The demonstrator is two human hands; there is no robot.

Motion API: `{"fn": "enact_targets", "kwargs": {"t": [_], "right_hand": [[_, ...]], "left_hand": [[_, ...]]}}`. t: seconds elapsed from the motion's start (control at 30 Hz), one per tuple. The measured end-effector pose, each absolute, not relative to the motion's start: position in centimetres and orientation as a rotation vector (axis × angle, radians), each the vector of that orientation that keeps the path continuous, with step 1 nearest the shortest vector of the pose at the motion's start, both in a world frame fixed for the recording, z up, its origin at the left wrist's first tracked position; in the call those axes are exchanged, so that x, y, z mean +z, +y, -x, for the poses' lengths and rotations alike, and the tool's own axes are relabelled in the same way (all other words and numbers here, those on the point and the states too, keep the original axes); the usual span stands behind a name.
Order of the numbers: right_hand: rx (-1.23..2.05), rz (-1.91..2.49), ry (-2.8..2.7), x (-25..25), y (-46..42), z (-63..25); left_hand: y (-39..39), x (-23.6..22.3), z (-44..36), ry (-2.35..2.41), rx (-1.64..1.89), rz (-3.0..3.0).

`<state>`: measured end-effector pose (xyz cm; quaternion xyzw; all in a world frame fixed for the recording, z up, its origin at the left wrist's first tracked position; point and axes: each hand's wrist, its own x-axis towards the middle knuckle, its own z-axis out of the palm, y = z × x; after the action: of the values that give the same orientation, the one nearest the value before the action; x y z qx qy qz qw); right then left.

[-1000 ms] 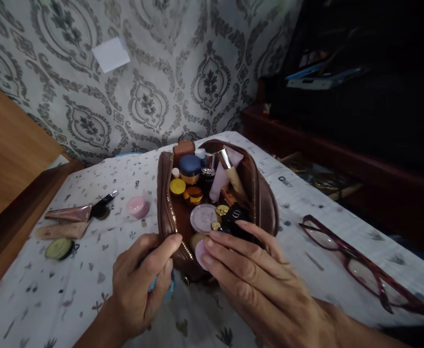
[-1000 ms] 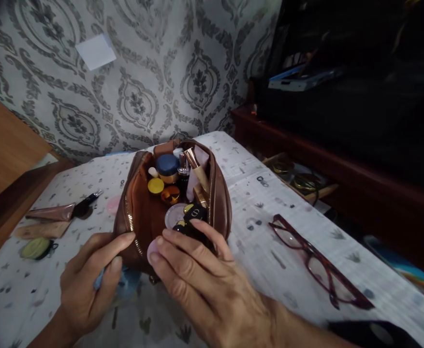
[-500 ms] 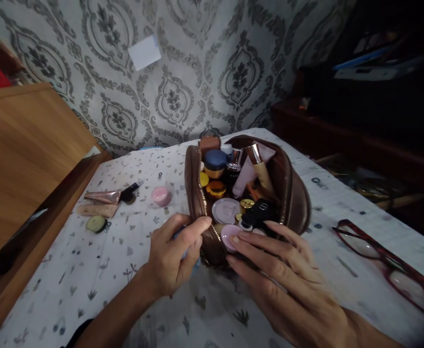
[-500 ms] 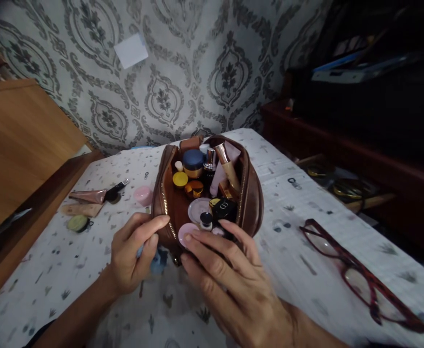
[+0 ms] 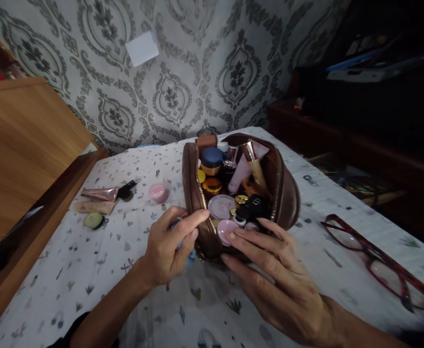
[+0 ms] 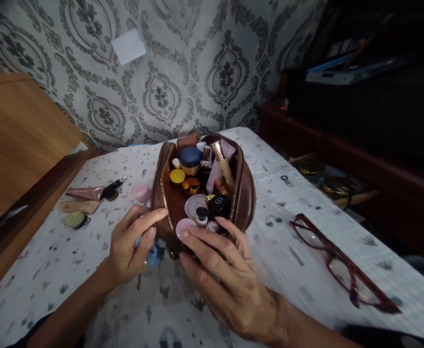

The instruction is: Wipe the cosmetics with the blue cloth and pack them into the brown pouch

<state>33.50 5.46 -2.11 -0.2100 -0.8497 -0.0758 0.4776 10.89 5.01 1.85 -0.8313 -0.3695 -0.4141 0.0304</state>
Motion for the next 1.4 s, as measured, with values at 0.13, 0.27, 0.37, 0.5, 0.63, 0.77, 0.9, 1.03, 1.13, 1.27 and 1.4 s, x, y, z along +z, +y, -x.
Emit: {"fn": "enact_targets", "kwargs": {"t": [0.13,0.27,0.37,0.5,0.63,0.77,0.9,1.03,1.13,1.27,1.4], "right_hand": [[-0.178,0.494,-2.062,-2.3,5.4,-33.4],[-0.151,0.473,-2.056,-2.2,5.3,-33.4],[-0.122,0.483,-2.049,-2.1,5.1,-33.5],[-0.111,0.494,-2.065,-2.0,5.0,-33.7],[-0.098,0.501,-2.055,-2.0,4.9,-33.8],[-0.095,0.487,-2.067,-2.0,5.0,-33.9],[-0.083,0.486,-2.063,-1.9,5.1,-33.9],[-0.090,0.495,-2.057,-1.8,5.1,-33.8],[-0.088,0.491,-2.060,-1.7,5.1,-33.8],[-0.097,0.470,-2.052,-1.8,5.3,-33.8],[-0.100,0.474,-2.033,-2.0,5.4,-33.6]], "left_hand": [[6.1,2.0,-9.1,-1.275,-1.359,2.471],[8.3,1.4,-5.2,-1.751,-1.496,2.086],[9.9,0.4,-2.5,-1.950,-1.461,1.944],[11.4,-1.5,-1.1,-1.981,-1.202,2.019],[12.5,-3.3,-1.2,-1.992,-1.004,2.142],[13.2,-4.4,-0.9,-2.073,-0.851,2.183],[13.2,-4.4,-0.3,-2.115,-0.774,2.126],[12.8,-4.0,-0.1,-2.173,-0.715,2.107],[12.6,-3.9,-0.1,-2.223,-0.741,2.119],[12.7,-3.9,0.1,-2.251,-0.929,2.131],[12.7,-3.5,0.3,-2.379,-1.313,2.006]]}}
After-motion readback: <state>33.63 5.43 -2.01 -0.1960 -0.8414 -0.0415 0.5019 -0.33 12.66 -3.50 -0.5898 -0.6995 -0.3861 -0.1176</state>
